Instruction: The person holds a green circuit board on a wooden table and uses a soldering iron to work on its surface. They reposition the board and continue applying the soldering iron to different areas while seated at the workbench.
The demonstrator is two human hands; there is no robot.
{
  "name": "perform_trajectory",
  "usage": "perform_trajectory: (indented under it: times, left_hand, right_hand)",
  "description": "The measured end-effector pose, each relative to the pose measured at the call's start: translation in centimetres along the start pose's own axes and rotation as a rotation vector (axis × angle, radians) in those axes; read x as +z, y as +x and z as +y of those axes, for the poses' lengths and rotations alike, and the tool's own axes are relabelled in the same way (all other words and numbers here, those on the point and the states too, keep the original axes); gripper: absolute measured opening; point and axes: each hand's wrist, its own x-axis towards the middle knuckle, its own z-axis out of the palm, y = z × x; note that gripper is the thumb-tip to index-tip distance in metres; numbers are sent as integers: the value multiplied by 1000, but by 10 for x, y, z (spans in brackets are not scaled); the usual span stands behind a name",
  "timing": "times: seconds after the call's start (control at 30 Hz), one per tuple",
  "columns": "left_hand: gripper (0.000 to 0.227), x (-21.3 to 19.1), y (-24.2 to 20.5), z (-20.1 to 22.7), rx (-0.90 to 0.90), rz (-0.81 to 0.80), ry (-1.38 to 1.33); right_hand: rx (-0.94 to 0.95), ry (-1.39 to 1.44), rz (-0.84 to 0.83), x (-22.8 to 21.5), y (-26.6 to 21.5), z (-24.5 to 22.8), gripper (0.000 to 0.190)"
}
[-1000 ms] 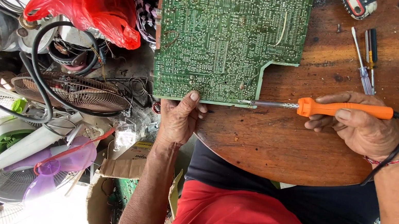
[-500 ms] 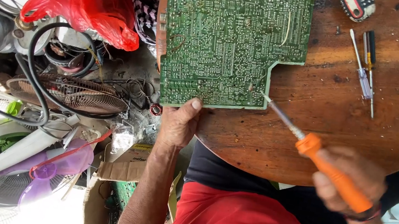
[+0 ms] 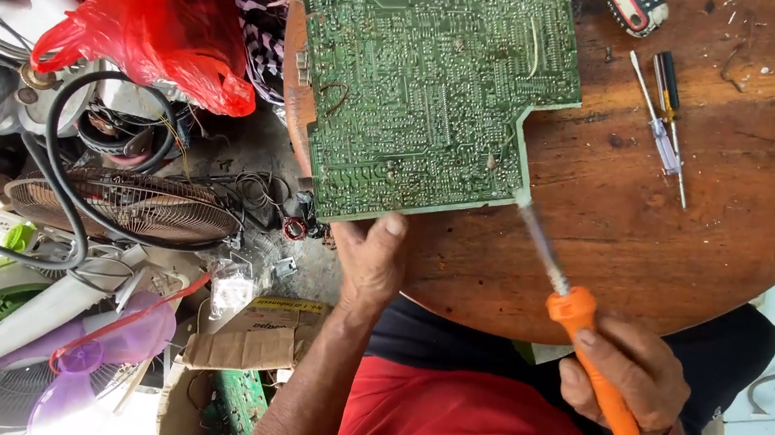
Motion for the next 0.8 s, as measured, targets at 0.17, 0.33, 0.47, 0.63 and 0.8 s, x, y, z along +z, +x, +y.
perform_trajectory:
  times: [0.17, 0.33, 0.47, 0.63, 0.8]
  left_hand:
    - [91, -9, -8, -8, 307, -48, 342]
    - [98, 1, -10, -8, 406, -18, 457]
    - [91, 15, -7, 23, 295, -109, 211]
    - [77, 23, -3, 11, 286, -86, 14]
    - [66, 53, -3, 34, 335, 14, -303]
  right_hand:
    - [-18, 16, 54, 17, 68, 25, 37]
    - [-43, -91, 113, 60, 90, 54, 37]
    - [-76, -129, 161, 64, 91, 58, 27]
    - [-184, -76, 220, 80, 95, 75, 29]
    - [-244, -34, 254, 61, 122, 54, 29]
